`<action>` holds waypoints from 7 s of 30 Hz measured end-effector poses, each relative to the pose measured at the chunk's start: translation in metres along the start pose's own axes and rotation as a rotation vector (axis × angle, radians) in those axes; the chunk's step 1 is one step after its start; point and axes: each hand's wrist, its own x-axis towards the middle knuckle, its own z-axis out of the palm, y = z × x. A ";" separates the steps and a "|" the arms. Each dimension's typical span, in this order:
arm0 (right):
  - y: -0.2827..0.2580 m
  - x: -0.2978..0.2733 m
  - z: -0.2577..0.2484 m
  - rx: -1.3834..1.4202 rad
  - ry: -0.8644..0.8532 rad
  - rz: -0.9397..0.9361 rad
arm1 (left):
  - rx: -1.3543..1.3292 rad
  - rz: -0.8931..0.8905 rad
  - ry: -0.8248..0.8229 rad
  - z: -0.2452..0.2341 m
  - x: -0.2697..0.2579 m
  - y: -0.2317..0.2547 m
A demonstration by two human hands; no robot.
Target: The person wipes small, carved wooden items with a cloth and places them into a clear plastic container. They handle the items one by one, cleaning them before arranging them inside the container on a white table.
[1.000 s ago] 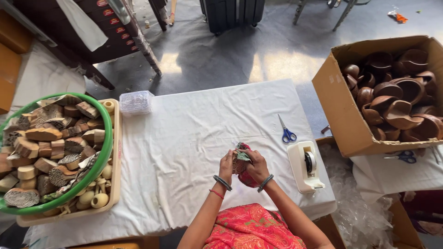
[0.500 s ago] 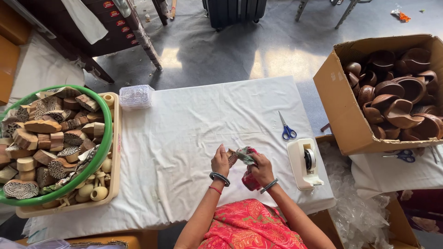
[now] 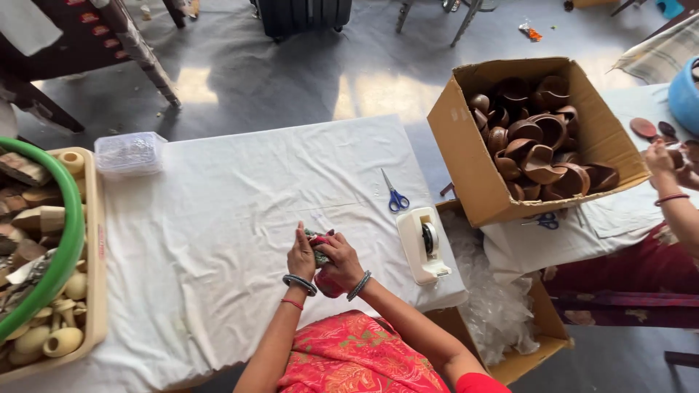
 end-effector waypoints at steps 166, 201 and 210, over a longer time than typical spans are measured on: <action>0.334 -0.226 0.033 -0.679 0.199 0.417 | 1.014 -0.260 0.690 -0.566 0.139 0.005; 0.328 -0.222 0.034 -0.694 0.253 0.323 | 1.102 -0.107 0.682 -0.533 0.078 0.001; 0.312 -0.214 0.032 -0.757 0.221 0.409 | 1.554 -0.058 0.830 -0.533 0.118 -0.023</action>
